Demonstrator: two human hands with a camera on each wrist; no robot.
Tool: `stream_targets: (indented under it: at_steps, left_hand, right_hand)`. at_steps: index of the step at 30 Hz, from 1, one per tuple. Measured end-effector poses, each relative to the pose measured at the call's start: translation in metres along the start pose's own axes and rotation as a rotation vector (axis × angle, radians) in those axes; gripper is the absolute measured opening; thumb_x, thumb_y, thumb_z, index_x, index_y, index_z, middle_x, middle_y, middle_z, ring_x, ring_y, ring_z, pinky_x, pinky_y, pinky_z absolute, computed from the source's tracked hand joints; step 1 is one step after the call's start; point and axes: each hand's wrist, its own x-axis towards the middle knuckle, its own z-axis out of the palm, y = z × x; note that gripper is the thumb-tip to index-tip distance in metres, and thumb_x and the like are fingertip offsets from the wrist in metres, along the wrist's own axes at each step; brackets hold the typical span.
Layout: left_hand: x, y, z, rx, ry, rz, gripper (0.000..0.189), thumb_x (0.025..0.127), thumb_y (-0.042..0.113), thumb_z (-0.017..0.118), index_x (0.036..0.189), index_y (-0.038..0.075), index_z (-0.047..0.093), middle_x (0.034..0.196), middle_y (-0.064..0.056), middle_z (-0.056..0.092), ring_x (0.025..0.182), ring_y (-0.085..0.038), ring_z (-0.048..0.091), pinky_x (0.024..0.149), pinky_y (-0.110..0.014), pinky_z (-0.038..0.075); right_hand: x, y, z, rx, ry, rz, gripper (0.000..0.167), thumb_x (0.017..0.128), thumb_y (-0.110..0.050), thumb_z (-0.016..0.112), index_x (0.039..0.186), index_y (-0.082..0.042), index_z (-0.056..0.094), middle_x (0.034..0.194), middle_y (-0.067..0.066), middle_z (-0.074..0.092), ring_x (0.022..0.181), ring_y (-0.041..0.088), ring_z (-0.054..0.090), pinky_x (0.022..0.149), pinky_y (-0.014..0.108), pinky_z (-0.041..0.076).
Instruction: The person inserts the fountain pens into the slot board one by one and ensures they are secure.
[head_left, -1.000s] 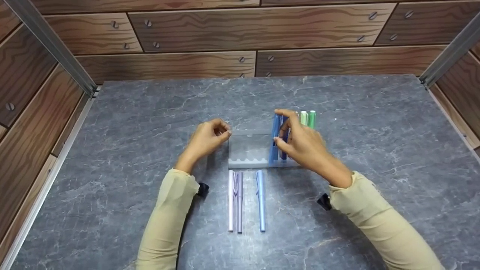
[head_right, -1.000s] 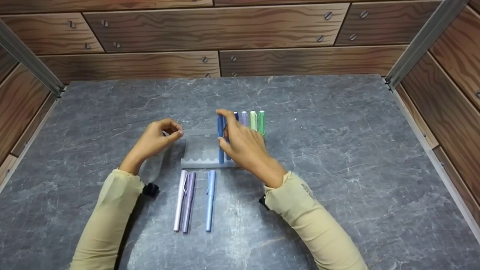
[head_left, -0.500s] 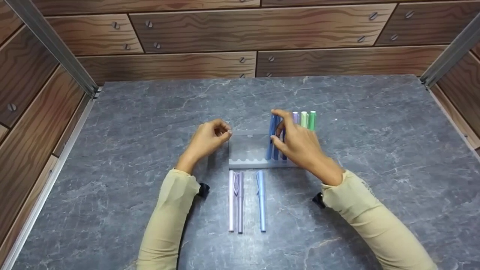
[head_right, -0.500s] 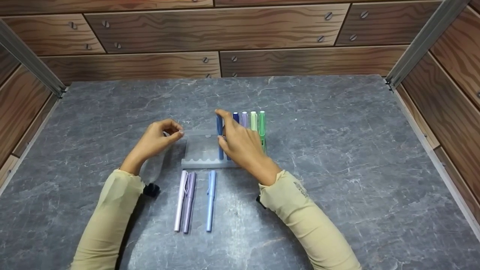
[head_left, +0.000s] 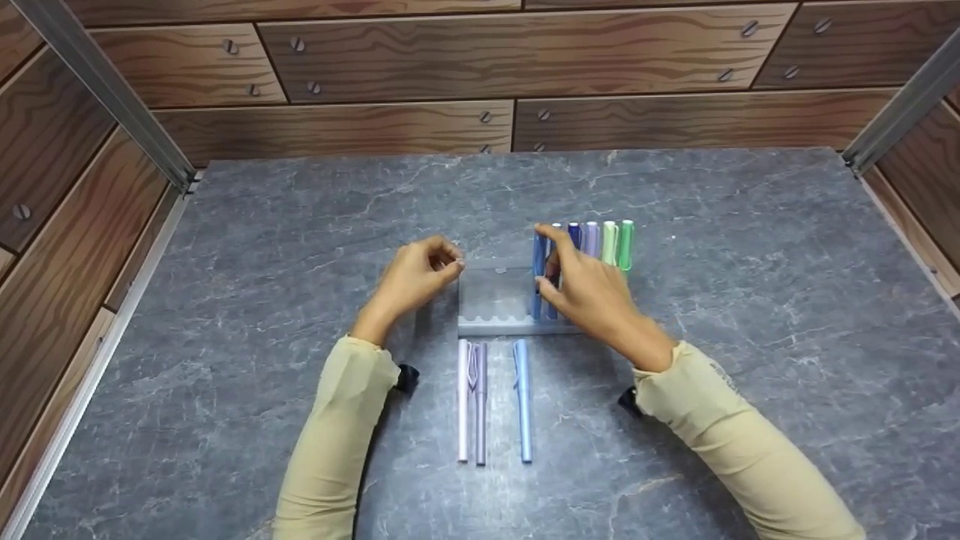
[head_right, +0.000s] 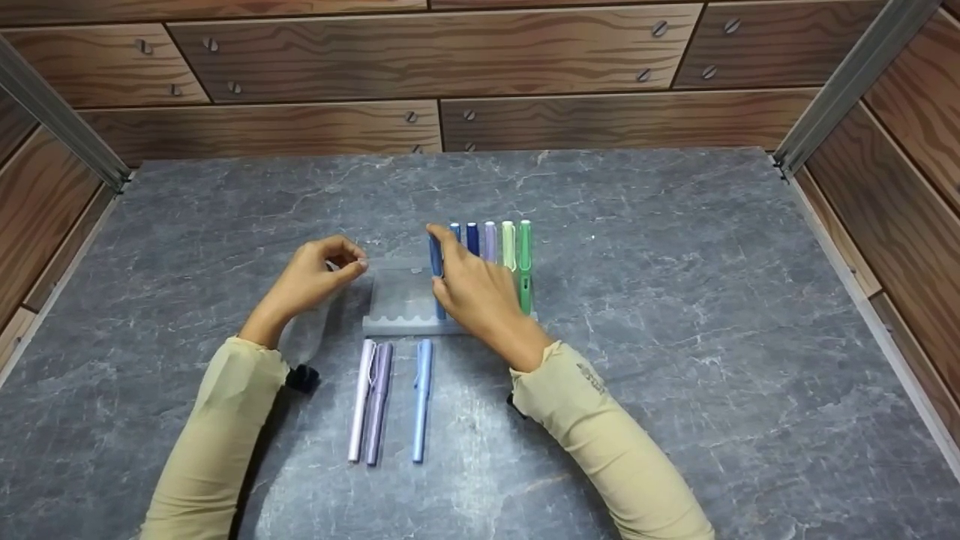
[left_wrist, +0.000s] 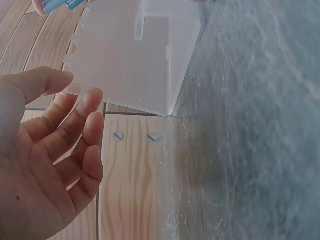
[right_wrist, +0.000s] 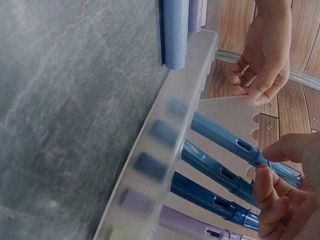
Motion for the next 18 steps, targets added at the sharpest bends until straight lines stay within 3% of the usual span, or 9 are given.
stream_targets:
  at_steps: [13, 18]
  left_hand:
    - [0.0005, 0.0001, 0.0000, 0.001, 0.010, 0.019, 0.012, 0.088, 0.017, 0.065, 0.096, 0.009, 0.068, 0.089, -0.006, 0.069, 0.077, -0.014, 0.057, 0.070, -0.025, 0.044]
    - [0.0001, -0.0003, 0.0002, 0.001, 0.008, 0.020, 0.012, 0.088, 0.017, 0.065, 0.096, 0.008, 0.068, 0.089, -0.006, 0.069, 0.077, -0.014, 0.057, 0.070, -0.025, 0.045]
  right_hand:
    - [-0.0011, 0.0013, 0.0000, -0.054, 0.001, 0.008, 0.065, 0.085, -0.015, 0.067, 0.143, -0.010, 0.038, 0.082, 0.002, 0.061, 0.054, 0.015, 0.047, 0.044, 0.031, 0.039]
    - [-0.0040, -0.0002, -0.0023, -0.028, -0.022, 0.013, 0.066, 0.086, -0.017, 0.068, 0.144, -0.009, 0.037, 0.081, 0.002, 0.063, 0.051, 0.012, 0.044, 0.043, 0.027, 0.035]
